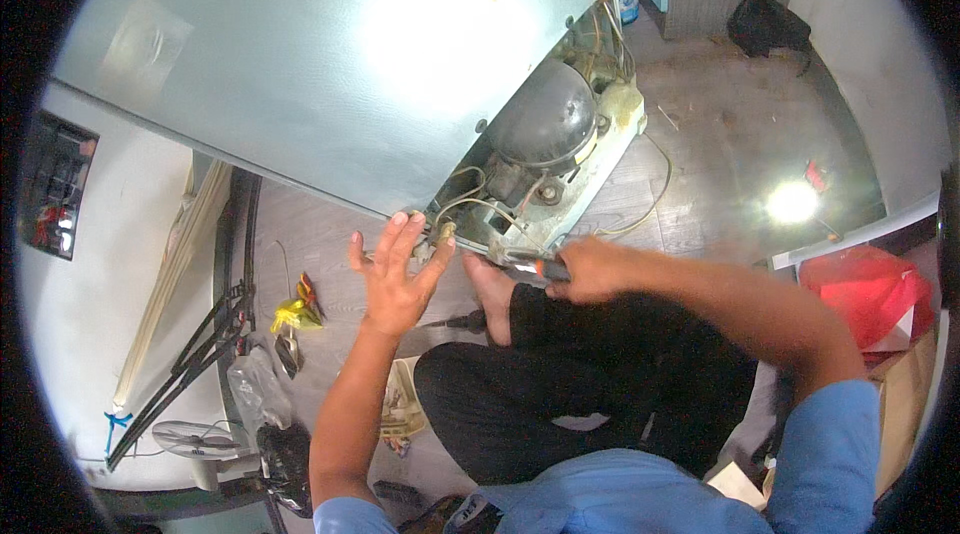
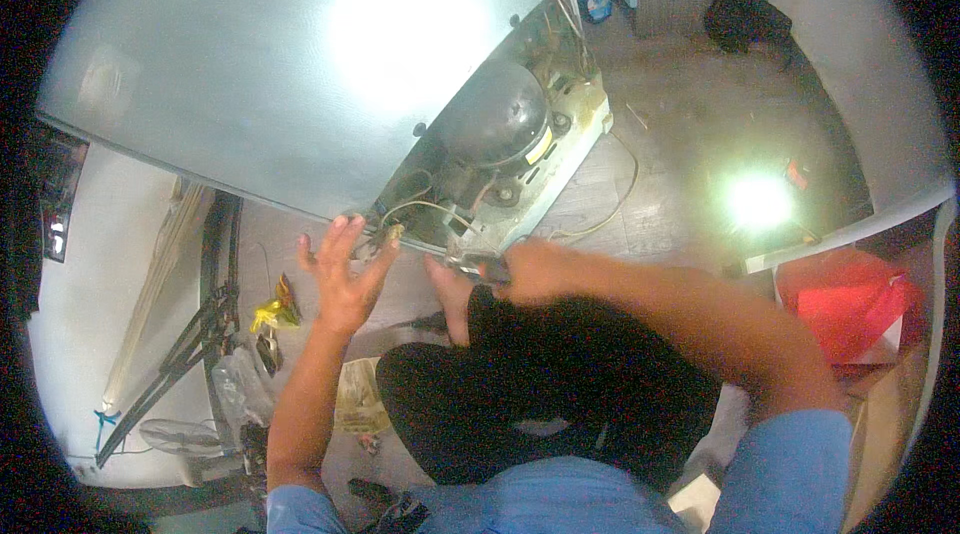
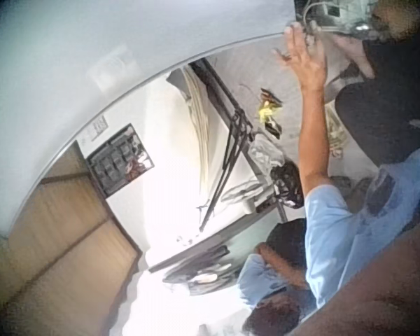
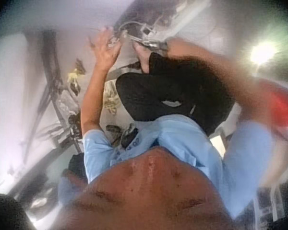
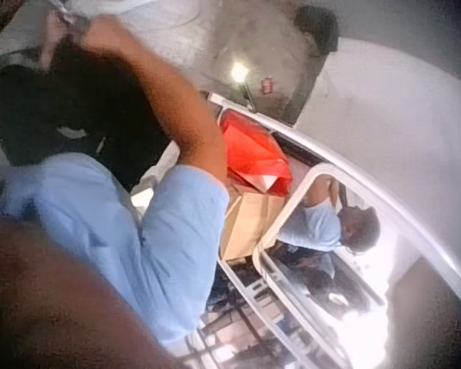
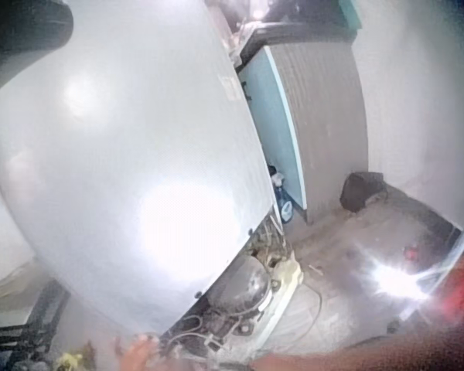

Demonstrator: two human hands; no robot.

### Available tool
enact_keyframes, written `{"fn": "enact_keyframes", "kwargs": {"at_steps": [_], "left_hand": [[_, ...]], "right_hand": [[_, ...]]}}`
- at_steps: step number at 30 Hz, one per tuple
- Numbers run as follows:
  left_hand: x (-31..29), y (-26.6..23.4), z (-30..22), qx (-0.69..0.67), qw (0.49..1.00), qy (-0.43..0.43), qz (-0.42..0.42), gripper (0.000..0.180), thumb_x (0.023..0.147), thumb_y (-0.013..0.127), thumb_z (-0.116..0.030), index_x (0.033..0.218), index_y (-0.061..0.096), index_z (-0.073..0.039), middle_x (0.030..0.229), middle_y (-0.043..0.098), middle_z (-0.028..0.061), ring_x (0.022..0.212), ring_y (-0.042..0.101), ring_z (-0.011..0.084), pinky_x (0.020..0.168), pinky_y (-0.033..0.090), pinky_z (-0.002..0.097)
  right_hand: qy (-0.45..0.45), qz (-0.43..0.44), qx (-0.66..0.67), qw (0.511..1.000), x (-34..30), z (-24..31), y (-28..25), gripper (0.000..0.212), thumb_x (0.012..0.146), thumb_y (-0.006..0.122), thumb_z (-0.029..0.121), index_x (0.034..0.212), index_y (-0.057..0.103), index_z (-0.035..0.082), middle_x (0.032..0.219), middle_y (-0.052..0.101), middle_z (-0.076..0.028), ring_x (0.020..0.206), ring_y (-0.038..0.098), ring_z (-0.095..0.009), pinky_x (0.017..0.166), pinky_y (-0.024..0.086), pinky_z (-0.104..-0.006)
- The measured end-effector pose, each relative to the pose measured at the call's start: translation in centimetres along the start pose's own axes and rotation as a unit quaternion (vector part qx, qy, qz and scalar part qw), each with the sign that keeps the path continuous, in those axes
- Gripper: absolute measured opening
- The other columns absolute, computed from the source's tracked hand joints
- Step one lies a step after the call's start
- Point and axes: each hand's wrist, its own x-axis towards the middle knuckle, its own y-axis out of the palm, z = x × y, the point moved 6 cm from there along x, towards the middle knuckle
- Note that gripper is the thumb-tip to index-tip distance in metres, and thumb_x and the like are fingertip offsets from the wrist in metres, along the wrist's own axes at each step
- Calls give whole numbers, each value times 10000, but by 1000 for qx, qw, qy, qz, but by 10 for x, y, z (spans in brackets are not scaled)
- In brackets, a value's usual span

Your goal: The person sits on the floor and uses a screwdriver to remove screws from the back panel of a refrigerator. They then use a multimeter to test electrical components and wires within the appliance's internal assembly.

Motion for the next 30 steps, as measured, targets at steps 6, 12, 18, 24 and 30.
{"fn": "enact_keyframes", "kwargs": {"at_steps": [6,12,18,24,30], "left_hand": [[-19,-20,-53,-247,919,-294,-94,146,804,757,-194,942,729,-158,1076,643,127,1001,608,225,926,417,416],[-21,54,-42,-382,684,-616,-78,276,878,721,-227,788,673,30,628,626,109,538,530,186,548,453,311],[-8,56,-34,-219,811,-539,-60,321,900,696,-244,779,672,52,589,598,143,521,525,187,542,451,336],[-33,70,-34,-362,726,-573,-117,225,935,657,-175,933,682,48,764,678,96,599,604,157,536,483,289],[-40,70,-44,-438,618,-640,-129,241,954,632,-184,1046,650,38,917,682,99,669,623,127,522,509,241]], "right_hand": [[79,61,283,954,-50,-18,73,415,923,648,399,1129,613,39,776,664,-86,683,672,-171,655,543,-346],[53,91,317,942,-32,-17,95,392,941,632,386,1037,607,7,763,646,-69,645,659,-166,591,536,-327],[87,93,389,912,-30,-36,99,414,940,625,407,932,596,-6,752,640,-74,636,654,-169,524,525,-319],[77,82,387,915,-32,-33,93,399,928,639,419,1005,616,28,745,636,-70,645,655,-167,508,525,-309],[90,80,365,923,-36,-31,90,424,920,634,442,1051,620,39,776,663,-92,676,670,-182,562,541,-333]]}}
